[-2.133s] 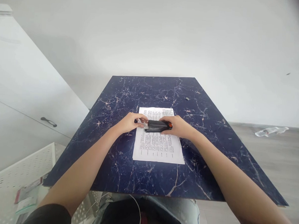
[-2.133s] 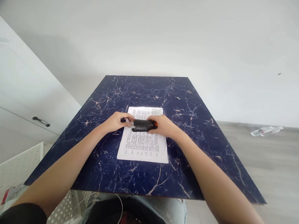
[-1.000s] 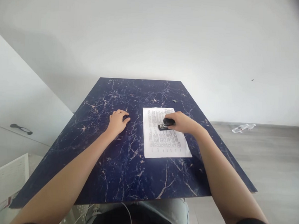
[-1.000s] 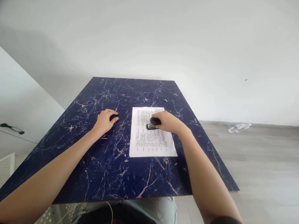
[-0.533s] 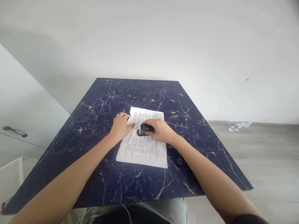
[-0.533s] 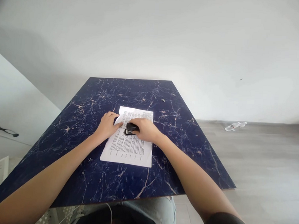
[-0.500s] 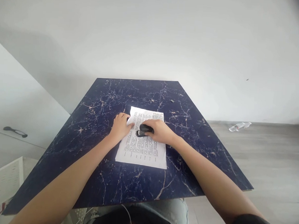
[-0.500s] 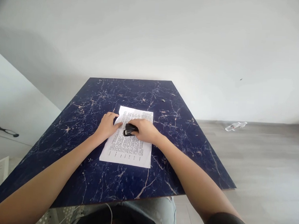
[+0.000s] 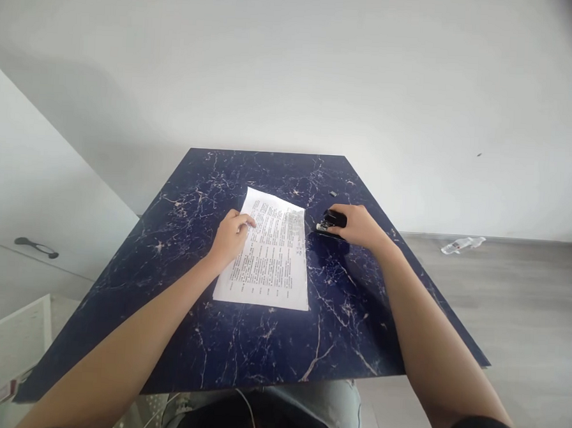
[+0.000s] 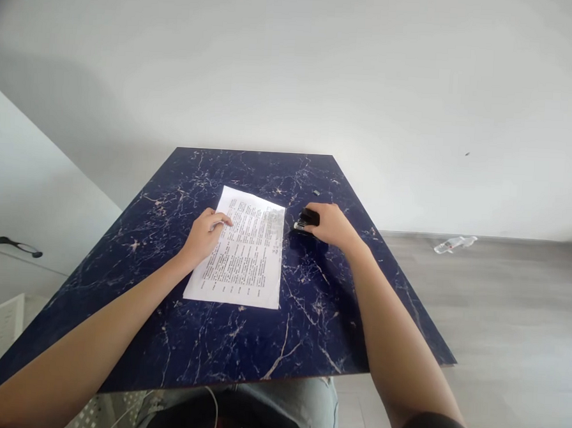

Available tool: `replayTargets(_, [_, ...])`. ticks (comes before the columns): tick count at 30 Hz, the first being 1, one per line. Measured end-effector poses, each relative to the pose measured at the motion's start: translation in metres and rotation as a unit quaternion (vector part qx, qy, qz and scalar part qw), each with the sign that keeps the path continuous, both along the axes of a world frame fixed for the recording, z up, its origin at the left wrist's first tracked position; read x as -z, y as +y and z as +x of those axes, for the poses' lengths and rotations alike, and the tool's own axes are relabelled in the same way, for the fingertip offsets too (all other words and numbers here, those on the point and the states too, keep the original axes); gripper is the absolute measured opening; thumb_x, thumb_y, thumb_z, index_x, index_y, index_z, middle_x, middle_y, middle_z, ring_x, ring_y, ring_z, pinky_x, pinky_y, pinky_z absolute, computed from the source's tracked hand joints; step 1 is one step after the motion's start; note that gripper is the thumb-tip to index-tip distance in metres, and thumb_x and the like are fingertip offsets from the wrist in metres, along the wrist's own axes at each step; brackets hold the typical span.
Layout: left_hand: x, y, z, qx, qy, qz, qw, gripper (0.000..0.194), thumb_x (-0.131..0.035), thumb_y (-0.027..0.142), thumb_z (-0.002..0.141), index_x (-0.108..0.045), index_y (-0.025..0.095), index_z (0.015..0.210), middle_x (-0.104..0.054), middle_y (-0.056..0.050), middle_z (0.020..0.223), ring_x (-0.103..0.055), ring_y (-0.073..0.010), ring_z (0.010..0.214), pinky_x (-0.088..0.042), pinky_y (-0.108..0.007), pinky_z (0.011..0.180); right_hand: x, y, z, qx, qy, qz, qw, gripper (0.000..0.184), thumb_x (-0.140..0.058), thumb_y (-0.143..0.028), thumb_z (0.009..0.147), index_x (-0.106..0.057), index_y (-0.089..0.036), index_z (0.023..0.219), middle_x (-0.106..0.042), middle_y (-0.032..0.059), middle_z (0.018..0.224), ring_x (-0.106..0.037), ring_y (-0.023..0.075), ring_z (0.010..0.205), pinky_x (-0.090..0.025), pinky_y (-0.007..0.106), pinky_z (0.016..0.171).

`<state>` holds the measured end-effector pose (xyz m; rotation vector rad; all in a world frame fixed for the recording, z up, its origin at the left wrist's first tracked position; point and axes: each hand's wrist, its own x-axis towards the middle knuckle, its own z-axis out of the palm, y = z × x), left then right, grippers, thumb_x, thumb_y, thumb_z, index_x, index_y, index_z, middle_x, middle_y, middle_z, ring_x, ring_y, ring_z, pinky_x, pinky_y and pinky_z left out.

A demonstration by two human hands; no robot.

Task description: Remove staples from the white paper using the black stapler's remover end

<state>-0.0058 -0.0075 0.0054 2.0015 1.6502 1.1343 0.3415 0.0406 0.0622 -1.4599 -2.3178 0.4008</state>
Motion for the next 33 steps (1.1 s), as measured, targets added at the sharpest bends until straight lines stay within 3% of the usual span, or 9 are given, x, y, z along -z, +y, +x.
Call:
replayTargets(3, [0.002, 0.004, -0.003, 0.001, -0.032, -0.012, 0.999, 0.033, -0.047, 0.006, 0.087, -0.076, 0.021, 0.086, -0.058, -0.004, 0.095, -0.062, -0.0202, 0.087, -0.05, -0.039, 0.088, 0.006, 0.006, 0.008, -0.019, -0.027, -0.015, 0.999, 0.033, -0.073, -0.031, 0.079, -0.073, -0.022, 0.111, -0.077, 0.0102, 0.108, -0.07, 0.0292, 0.097, -0.054, 0.044, 0.082])
replayTargets(8, [0.001, 0.005, -0.006, 0.001, -0.032, 0.005, 0.999, 0.012, -0.065, 0.021, 0.088, -0.074, 0.022, 0.096, -0.062, -0.004, 0.101, -0.065, -0.0228, 0.099, -0.049, -0.042, 0.101, 0.01, 0.005, 0.003, -0.061, -0.042, -0.037, 0.997, 0.023, -0.071, -0.036, 0.082, -0.071, -0.022, 0.101, -0.076, 0.0076, 0.098, -0.068, 0.0254, 0.085, -0.05, 0.039, 0.073])
replayTargets(12, [0.001, 0.007, -0.007, 0.026, -0.009, -0.006, 1.0, 0.015, -0.066, 0.017, 0.088, -0.072, 0.023, 0.099, -0.071, -0.004, 0.108, -0.067, -0.0243, 0.109, -0.047, -0.046, 0.108, 0.009, 0.0, -0.004, -0.072, -0.018, -0.045, 0.996, 0.027, -0.068, -0.048, 0.087, -0.07, -0.022, 0.096, -0.074, 0.0078, 0.095, -0.066, 0.024, 0.083, -0.046, 0.038, 0.072])
replayTargets(19, [0.0, 0.009, -0.008, 0.043, -0.033, -0.014, 0.998, 0.024, -0.063, 0.015, 0.089, -0.075, 0.022, 0.108, -0.075, -0.006, 0.123, -0.068, -0.0252, 0.12, -0.046, -0.047, 0.114, 0.008, -0.003, -0.013, -0.049, -0.015, -0.064, 0.997, 0.044, -0.061, -0.066, 0.09, -0.073, -0.023, 0.093, -0.072, 0.0058, 0.085, -0.061, 0.0204, 0.072, -0.04, 0.035, 0.065])
replayTargets(25, [-0.002, 0.007, -0.009, 0.036, -0.027, -0.001, 0.999, 0.027, -0.067, 0.015, 0.086, -0.074, 0.02, 0.111, -0.074, -0.008, 0.125, -0.067, -0.0256, 0.122, -0.045, -0.047, 0.115, 0.014, 0.001, -0.015, 0.0, 0.005, -0.06, 0.998, 0.065, -0.029, -0.069, 0.103, -0.073, -0.024, 0.087, -0.072, 0.0041, 0.083, -0.063, 0.0218, 0.079, -0.039, 0.033, 0.07])
replayTargets(33, [-0.003, 0.004, -0.006, 0.055, -0.082, -0.008, 0.995, 0.028, -0.068, 0.019, 0.088, -0.074, 0.023, 0.115, -0.074, -0.006, 0.127, -0.067, -0.0256, 0.124, -0.045, -0.049, 0.116, 0.019, 0.003, -0.023, 0.066, -0.015, -0.052, 0.996, 0.064, -0.03, -0.064, 0.104, -0.075, -0.024, 0.082, -0.073, 0.0044, 0.083, -0.065, 0.024, 0.083, -0.038, 0.032, 0.073])
